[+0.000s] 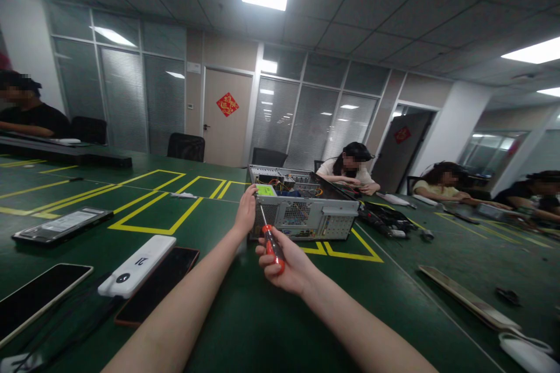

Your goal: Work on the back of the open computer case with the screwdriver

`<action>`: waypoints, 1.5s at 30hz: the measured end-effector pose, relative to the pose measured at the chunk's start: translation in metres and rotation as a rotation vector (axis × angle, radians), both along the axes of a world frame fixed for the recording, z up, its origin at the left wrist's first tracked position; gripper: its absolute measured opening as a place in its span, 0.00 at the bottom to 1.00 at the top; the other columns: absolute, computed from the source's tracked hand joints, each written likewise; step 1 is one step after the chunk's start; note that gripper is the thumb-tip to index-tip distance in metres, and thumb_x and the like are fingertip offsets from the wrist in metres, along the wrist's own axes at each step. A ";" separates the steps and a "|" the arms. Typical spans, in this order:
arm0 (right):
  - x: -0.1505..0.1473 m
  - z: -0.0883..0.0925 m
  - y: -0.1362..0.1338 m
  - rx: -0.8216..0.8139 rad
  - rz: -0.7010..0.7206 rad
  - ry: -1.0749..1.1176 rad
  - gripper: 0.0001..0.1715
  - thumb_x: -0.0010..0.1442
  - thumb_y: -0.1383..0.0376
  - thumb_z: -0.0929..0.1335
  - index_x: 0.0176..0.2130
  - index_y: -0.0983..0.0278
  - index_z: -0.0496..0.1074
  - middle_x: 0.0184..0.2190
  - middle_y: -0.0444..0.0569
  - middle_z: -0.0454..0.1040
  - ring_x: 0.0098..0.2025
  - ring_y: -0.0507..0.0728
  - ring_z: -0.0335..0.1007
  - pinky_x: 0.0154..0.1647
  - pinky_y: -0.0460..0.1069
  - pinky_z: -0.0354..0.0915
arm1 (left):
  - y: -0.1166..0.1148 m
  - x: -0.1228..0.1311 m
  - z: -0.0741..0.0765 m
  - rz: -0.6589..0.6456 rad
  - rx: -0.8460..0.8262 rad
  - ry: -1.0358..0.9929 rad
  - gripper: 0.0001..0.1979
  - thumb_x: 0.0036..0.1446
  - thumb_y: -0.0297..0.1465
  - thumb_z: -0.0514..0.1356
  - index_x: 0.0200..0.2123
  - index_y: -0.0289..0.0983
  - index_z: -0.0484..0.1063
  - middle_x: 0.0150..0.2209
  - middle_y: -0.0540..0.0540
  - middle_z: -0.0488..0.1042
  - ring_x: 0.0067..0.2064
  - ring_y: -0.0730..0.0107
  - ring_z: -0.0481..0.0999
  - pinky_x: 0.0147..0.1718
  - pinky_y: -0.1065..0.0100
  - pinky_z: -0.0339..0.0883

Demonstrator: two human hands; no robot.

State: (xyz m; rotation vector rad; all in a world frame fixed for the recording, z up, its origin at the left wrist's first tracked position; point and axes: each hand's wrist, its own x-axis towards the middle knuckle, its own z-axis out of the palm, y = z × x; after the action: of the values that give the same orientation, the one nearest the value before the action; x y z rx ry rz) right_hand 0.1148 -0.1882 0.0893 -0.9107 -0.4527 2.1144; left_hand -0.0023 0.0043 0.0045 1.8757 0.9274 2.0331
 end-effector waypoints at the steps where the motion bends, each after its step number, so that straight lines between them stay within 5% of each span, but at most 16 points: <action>1: -0.001 0.001 -0.001 -0.018 -0.018 0.019 0.19 0.69 0.55 0.59 0.34 0.65 0.64 0.22 0.40 0.63 0.16 0.43 0.54 0.10 0.35 0.45 | -0.001 0.000 0.000 -0.003 -0.001 -0.001 0.23 0.68 0.44 0.41 0.52 0.40 0.69 0.61 0.41 0.68 0.64 0.62 0.66 0.65 0.54 0.56; 5: -0.008 0.002 -0.005 -0.025 -0.164 0.005 0.13 0.69 0.64 0.60 0.33 0.67 0.65 0.21 0.41 0.65 0.17 0.43 0.58 0.12 0.35 0.54 | -0.002 0.000 0.001 -0.012 0.001 -0.005 0.23 0.68 0.45 0.41 0.51 0.41 0.69 0.61 0.41 0.68 0.63 0.63 0.66 0.65 0.55 0.57; 9: -0.015 -0.003 -0.008 -0.011 -0.229 -0.094 0.14 0.69 0.61 0.60 0.36 0.67 0.68 0.22 0.44 0.70 0.22 0.48 0.68 0.21 0.42 0.69 | -0.001 0.000 0.001 -0.011 -0.002 -0.006 0.24 0.68 0.46 0.40 0.51 0.40 0.69 0.61 0.40 0.68 0.63 0.62 0.66 0.65 0.54 0.56; 15: -0.013 -0.010 -0.009 0.017 -0.117 -0.030 0.17 0.69 0.56 0.58 0.40 0.65 0.68 0.23 0.44 0.68 0.18 0.47 0.63 0.11 0.37 0.52 | -0.002 -0.001 0.001 -0.006 -0.012 0.004 0.25 0.67 0.46 0.40 0.51 0.40 0.68 0.61 0.40 0.68 0.64 0.61 0.65 0.64 0.54 0.57; 20: -0.011 -0.004 -0.010 -0.041 -0.140 0.079 0.11 0.68 0.63 0.61 0.34 0.66 0.64 0.23 0.41 0.64 0.15 0.42 0.53 0.09 0.34 0.44 | -0.002 -0.001 0.001 -0.006 -0.008 0.009 0.25 0.67 0.47 0.40 0.51 0.40 0.68 0.61 0.41 0.68 0.63 0.62 0.66 0.64 0.55 0.57; 26: -0.016 -0.004 -0.013 -0.028 -0.239 -0.046 0.10 0.68 0.63 0.61 0.35 0.66 0.65 0.24 0.43 0.68 0.19 0.46 0.64 0.15 0.37 0.62 | -0.003 -0.001 0.001 -0.007 -0.012 0.010 0.25 0.67 0.47 0.40 0.52 0.40 0.69 0.61 0.41 0.68 0.64 0.62 0.65 0.64 0.54 0.57; 29: -0.017 -0.008 -0.015 0.014 -0.168 -0.086 0.14 0.69 0.58 0.59 0.40 0.65 0.67 0.25 0.45 0.70 0.22 0.49 0.68 0.20 0.43 0.69 | -0.003 -0.001 0.002 -0.002 -0.009 0.012 0.25 0.68 0.46 0.40 0.52 0.40 0.69 0.61 0.41 0.68 0.63 0.63 0.66 0.64 0.55 0.58; 33: -0.016 -0.010 -0.015 0.022 -0.059 -0.041 0.19 0.71 0.56 0.55 0.42 0.64 0.67 0.25 0.46 0.70 0.21 0.50 0.67 0.14 0.39 0.59 | -0.003 -0.001 0.002 0.004 -0.006 -0.001 0.25 0.68 0.46 0.41 0.51 0.40 0.69 0.60 0.40 0.68 0.63 0.62 0.66 0.64 0.54 0.57; 39: -0.013 -0.006 -0.015 0.008 -0.102 0.067 0.15 0.69 0.60 0.60 0.33 0.66 0.64 0.24 0.42 0.65 0.17 0.43 0.56 0.11 0.36 0.43 | -0.003 -0.001 0.002 0.001 -0.008 0.010 0.25 0.67 0.47 0.40 0.51 0.40 0.69 0.60 0.40 0.68 0.63 0.62 0.67 0.64 0.54 0.58; 45: -0.012 -0.001 -0.016 -0.001 -0.155 0.015 0.12 0.68 0.62 0.61 0.34 0.67 0.65 0.25 0.46 0.68 0.21 0.46 0.63 0.15 0.37 0.55 | -0.004 -0.001 0.003 0.004 -0.004 0.009 0.25 0.68 0.46 0.40 0.51 0.41 0.69 0.60 0.41 0.69 0.62 0.63 0.67 0.63 0.54 0.59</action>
State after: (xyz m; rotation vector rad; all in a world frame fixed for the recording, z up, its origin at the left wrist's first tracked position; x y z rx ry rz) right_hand 0.1032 -0.2041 0.0886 -0.9004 -0.3616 1.9789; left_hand -0.0035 -0.0002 0.0070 1.8844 0.9373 2.0251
